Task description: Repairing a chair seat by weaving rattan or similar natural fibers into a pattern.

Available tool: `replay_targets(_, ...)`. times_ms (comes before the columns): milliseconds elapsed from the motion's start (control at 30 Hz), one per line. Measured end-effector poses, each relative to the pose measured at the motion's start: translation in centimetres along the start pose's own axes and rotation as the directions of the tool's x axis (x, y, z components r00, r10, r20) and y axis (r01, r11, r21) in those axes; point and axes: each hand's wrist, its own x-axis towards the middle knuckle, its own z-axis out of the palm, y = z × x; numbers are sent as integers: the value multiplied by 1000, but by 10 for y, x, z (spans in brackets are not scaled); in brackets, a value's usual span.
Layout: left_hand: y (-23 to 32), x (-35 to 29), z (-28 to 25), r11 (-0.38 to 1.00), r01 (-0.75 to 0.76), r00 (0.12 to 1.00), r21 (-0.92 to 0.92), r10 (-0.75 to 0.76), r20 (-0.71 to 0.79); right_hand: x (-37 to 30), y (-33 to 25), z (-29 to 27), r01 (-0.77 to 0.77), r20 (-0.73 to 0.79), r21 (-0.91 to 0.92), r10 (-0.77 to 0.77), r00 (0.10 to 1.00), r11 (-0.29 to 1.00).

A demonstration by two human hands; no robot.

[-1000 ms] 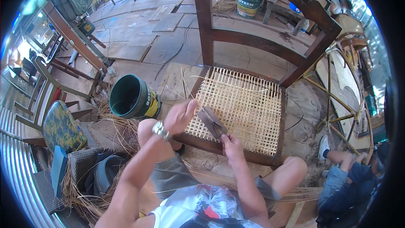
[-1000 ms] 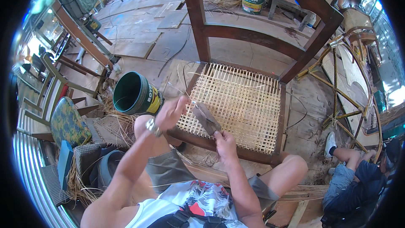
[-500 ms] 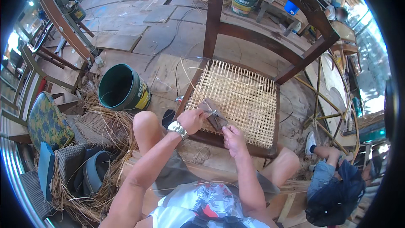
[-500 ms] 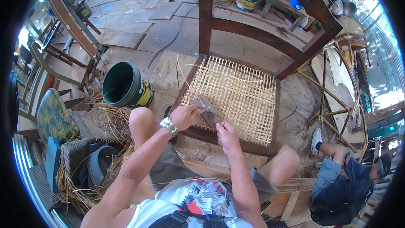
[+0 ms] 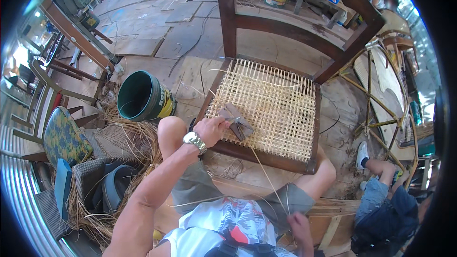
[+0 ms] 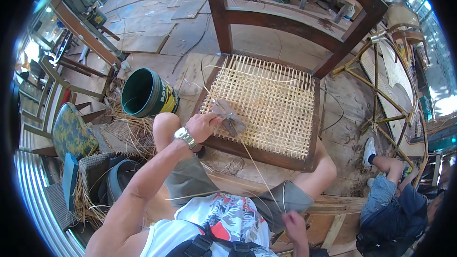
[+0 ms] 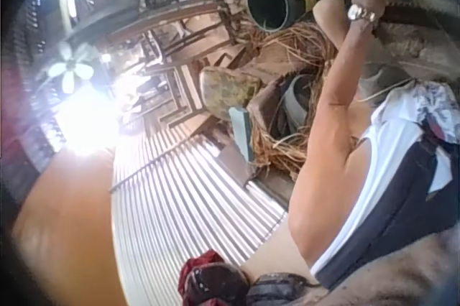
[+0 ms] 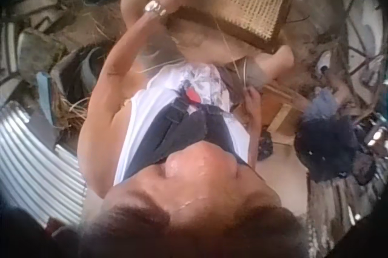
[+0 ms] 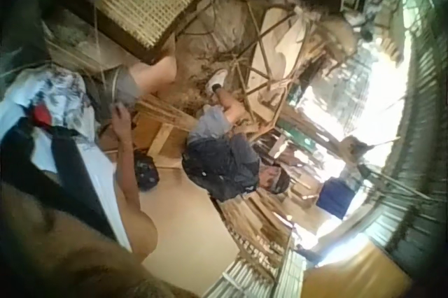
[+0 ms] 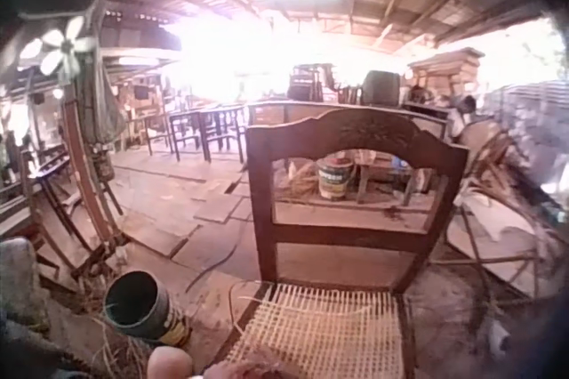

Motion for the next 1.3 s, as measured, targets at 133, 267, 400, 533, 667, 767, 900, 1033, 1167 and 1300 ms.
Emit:
replay_targets(133,4,1,-1,999,-49,998,10,49,-46,-34,-31,-26,-42,92,-201,62,994,979)
replay_targets(267,8,0,-2,1000,-21,998,19,21,-52,-6,-180,-16,481,-372,-35,-459,807,876)
replay_targets(400,6,2,0,999,-33,998,31,34,-52,96,-245,44,477,-184,241,-442,878,845)
replay_targets(533,9,1,-1,998,-55,995,41,58,-77,192,-221,106,343,-15,-120,-347,938,932)
replay_targets(667,13,0,-5,997,-34,999,72,36,-29,195,-216,128,360,39,-276,-363,931,891)
replay_targets(767,11,2,2,996,-58,997,60,62,-53,181,-197,120,486,-10,-305,-513,858,819)
replay_targets(900,12,-3,1,996,-31,994,84,40,-105,114,-90,63,313,3,-326,-331,944,892)
replay_targets(1033,7,-5,1,997,-40,993,68,48,-111,22,-73,-7,28,149,-426,40,988,904)
replay_targets(1167,11,-2,-2,998,-29,998,53,32,-57,32,-137,-13,460,-88,-465,-557,826,756)
replay_targets(1300,6,-2,1,997,10,999,77,-6,-51,117,-224,33,491,-115,356,-484,868,795)
